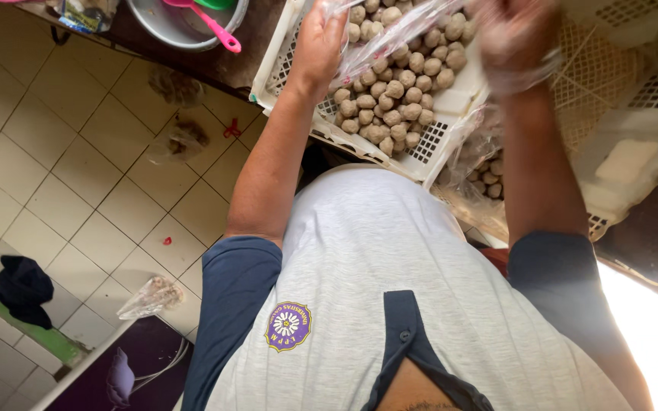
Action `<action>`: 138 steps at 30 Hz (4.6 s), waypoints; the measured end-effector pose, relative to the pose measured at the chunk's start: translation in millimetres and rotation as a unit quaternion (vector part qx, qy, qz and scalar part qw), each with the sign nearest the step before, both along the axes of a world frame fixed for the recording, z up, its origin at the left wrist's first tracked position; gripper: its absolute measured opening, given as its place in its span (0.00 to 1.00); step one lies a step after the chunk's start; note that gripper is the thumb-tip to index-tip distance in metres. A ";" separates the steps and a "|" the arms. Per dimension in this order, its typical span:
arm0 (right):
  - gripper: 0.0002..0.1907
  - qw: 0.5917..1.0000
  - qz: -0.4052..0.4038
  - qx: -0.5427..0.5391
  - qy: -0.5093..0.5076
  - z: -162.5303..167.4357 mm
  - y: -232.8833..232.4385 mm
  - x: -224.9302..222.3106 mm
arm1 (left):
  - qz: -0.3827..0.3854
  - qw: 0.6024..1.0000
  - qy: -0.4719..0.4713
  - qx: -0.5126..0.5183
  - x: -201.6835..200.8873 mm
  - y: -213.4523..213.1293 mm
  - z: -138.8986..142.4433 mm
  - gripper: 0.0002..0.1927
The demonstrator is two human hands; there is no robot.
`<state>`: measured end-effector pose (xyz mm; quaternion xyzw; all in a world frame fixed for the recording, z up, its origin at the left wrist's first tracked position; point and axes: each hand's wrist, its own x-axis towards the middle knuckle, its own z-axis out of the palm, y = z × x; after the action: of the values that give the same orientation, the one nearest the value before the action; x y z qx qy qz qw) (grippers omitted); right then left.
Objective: The person scoops round meatballs from a white plastic crate into a clear plastic bag using their right hand. They hold the bag open with their left hand and continue filling it until it is full. The person then places the filled bag into the crate.
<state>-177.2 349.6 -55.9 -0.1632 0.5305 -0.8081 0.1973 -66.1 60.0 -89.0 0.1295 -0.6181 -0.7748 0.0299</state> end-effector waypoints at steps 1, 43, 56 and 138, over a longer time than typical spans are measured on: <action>0.08 0.984 0.085 0.138 0.073 -3.1 -10.6 17.9 | -0.001 1.000 -0.012 0.006 0.4 -1.0 -1.1 0.18; 0.11 0.628 0.174 0.582 0.487 -57.9 -112.1 73.7 | 0.083 0.994 -0.011 0.070 9.2 4.0 -1.6 0.25; 0.19 0.941 0.231 0.247 0.030 26.1 -83.3 32.1 | 0.076 0.996 0.024 0.051 5.2 4.7 -1.9 0.28; 0.23 0.577 0.422 0.646 0.269 2.4 -127.3 91.8 | 0.081 0.994 0.045 0.060 1.0 11.1 -24.4 0.23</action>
<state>-85.4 222.4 -53.5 -0.4079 0.8118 0.0033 0.4180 -65.1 71.0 -113.4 0.1453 -0.5558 -0.8108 0.1123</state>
